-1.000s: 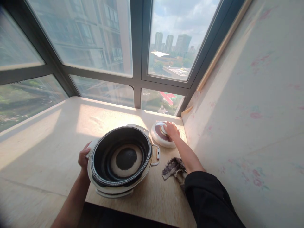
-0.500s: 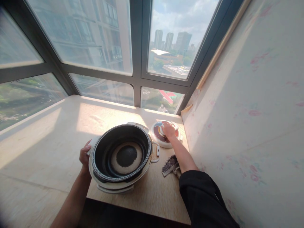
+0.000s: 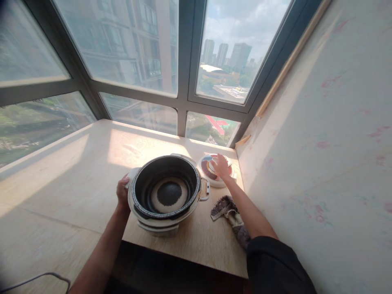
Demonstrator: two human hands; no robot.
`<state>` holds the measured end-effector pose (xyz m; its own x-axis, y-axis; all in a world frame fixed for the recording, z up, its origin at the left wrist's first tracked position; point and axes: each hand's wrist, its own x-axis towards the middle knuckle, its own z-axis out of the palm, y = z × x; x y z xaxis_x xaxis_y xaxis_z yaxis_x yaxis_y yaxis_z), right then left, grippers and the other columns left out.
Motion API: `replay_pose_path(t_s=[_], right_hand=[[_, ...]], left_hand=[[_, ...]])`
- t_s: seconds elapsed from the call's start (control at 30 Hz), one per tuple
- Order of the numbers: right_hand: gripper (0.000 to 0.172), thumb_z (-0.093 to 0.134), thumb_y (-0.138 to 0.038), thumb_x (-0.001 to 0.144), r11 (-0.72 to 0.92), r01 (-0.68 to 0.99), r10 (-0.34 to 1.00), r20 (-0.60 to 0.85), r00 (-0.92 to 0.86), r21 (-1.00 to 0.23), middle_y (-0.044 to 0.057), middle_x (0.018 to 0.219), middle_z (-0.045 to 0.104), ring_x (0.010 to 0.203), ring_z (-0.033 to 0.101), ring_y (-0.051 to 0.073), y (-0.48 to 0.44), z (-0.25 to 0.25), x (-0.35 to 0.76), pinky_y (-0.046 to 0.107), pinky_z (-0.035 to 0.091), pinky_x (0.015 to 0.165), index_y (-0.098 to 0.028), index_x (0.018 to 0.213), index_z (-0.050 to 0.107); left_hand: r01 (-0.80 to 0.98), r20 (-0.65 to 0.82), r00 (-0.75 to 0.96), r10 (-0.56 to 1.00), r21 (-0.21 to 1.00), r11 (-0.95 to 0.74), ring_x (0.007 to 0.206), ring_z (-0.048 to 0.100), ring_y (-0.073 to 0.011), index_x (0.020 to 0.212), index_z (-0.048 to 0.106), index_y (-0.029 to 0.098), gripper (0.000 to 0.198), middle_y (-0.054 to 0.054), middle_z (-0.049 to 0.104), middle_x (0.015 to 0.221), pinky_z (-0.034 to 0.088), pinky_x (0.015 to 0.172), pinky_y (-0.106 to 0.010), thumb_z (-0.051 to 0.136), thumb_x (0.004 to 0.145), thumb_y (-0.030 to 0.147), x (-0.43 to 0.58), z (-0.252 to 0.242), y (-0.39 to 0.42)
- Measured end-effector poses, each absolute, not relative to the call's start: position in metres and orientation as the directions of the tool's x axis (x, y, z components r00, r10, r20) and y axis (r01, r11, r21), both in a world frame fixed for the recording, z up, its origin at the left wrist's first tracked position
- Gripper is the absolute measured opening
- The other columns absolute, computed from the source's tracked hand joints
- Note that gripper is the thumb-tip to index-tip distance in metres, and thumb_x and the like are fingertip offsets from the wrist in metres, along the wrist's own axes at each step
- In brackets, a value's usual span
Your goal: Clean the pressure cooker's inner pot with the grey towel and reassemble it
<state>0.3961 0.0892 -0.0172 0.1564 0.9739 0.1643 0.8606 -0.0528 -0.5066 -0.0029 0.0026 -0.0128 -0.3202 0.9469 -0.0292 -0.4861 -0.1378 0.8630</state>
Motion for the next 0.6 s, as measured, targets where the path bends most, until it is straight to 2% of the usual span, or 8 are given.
replay_pose_path(t_s=[0.1, 0.13, 0.17, 0.2, 0.27, 0.33, 0.43, 0.6], right_hand=[[0.056, 0.031, -0.059, 0.101, 0.022, 0.711, 0.972, 0.182, 0.151, -0.703, 0.011, 0.125, 0.069, 0.119, 0.062, 0.027, 0.046, -0.018, 0.364, 0.043, 0.049, 0.099, -0.022, 0.134, 0.058], [0.057, 0.035, -0.062, 0.099, 0.064, 0.433, 0.969, 0.159, 0.187, -0.899, 0.012, 0.122, 0.071, 0.116, 0.064, 0.027, 0.030, -0.019, 0.352, 0.043, 0.051, 0.097, -0.021, 0.130, 0.061], [0.060, 0.042, -0.068, 0.094, 0.071, 0.136, 0.974, 0.098, 0.205, -0.988, 0.011, 0.117, 0.073, 0.112, 0.067, 0.028, 0.015, -0.020, 0.339, 0.043, 0.053, 0.094, -0.022, 0.125, 0.064], [0.059, 0.051, -0.070, 0.089, 0.055, -0.068, 0.976, 0.039, 0.215, -0.996, 0.010, 0.115, 0.074, 0.108, 0.069, 0.028, 0.001, -0.021, 0.327, 0.043, 0.054, 0.092, -0.023, 0.120, 0.067], [0.052, 0.061, -0.066, 0.084, 0.046, -0.268, 0.957, -0.035, 0.288, -0.962, 0.007, 0.108, 0.076, 0.099, 0.071, 0.026, -0.020, -0.018, 0.306, 0.039, 0.055, 0.087, -0.022, 0.109, 0.072], [0.043, 0.065, -0.060, 0.082, 0.071, -0.332, 0.926, -0.062, 0.372, -0.941, 0.004, 0.102, 0.076, 0.093, 0.071, 0.023, -0.031, -0.012, 0.292, 0.035, 0.055, 0.083, -0.022, 0.101, 0.075], [0.035, 0.065, -0.052, 0.080, 0.095, -0.336, 0.904, -0.060, 0.423, -0.937, 0.003, 0.096, 0.076, 0.089, 0.070, 0.021, -0.031, -0.003, 0.279, 0.033, 0.055, 0.080, -0.021, 0.093, 0.076], [0.033, 0.060, -0.050, 0.082, 0.121, -0.285, 0.907, -0.010, 0.421, -0.951, 0.004, 0.094, 0.077, 0.088, 0.070, 0.022, -0.022, -0.003, 0.261, 0.034, 0.054, 0.083, -0.021, 0.084, 0.075]], left_hand=[[-0.442, -0.029, -0.359, 0.933, 0.886, -0.142, 0.060, 0.054, -0.0176, 0.076, 0.064, 0.019, 0.026, 0.002, 0.051, 0.057, 0.047, 0.059, -0.030, 0.065, 0.064, 0.042, 0.000, -0.006, -0.003], [-0.429, -0.030, -0.369, 0.929, 0.892, -0.141, 0.057, 0.050, -0.0162, 0.072, 0.061, 0.019, 0.024, 0.003, 0.048, 0.055, 0.045, 0.057, -0.029, 0.065, 0.065, 0.042, 0.001, -0.004, -0.005], [-0.422, -0.034, -0.378, 0.925, 0.896, -0.140, 0.055, 0.047, -0.0152, 0.069, 0.059, 0.020, 0.023, 0.004, 0.046, 0.054, 0.044, 0.055, -0.029, 0.065, 0.066, 0.042, 0.002, -0.003, -0.007], [-0.423, -0.041, -0.387, 0.921, 0.896, -0.137, 0.054, 0.045, -0.0146, 0.067, 0.058, 0.020, 0.023, 0.004, 0.045, 0.053, 0.042, 0.053, -0.028, 0.066, 0.066, 0.042, 0.003, -0.001, -0.009], [-0.442, -0.065, -0.408, 0.911, 0.887, -0.135, 0.054, 0.044, -0.0138, 0.066, 0.057, 0.020, 0.024, 0.004, 0.046, 0.054, 0.040, 0.052, -0.028, 0.066, 0.064, 0.042, 0.005, 0.001, -0.014], [-0.470, -0.090, -0.428, 0.899, 0.872, -0.136, 0.054, 0.043, -0.0130, 0.067, 0.056, 0.020, 0.024, 0.004, 0.047, 0.055, 0.040, 0.053, -0.027, 0.067, 0.062, 0.041, 0.005, 0.003, -0.020], [-0.500, -0.117, -0.451, 0.885, 0.854, -0.142, 0.053, 0.043, -0.0119, 0.068, 0.055, 0.019, 0.026, 0.004, 0.048, 0.057, 0.041, 0.055, -0.027, 0.068, 0.061, 0.040, 0.001, 0.004, -0.031], [-0.509, -0.126, -0.504, 0.855, 0.843, -0.175, 0.056, 0.047, -0.0124, 0.068, 0.052, 0.020, 0.025, 0.005, 0.048, 0.059, 0.040, 0.055, -0.026, 0.067, 0.062, 0.039, -0.016, 0.001, -0.044]])
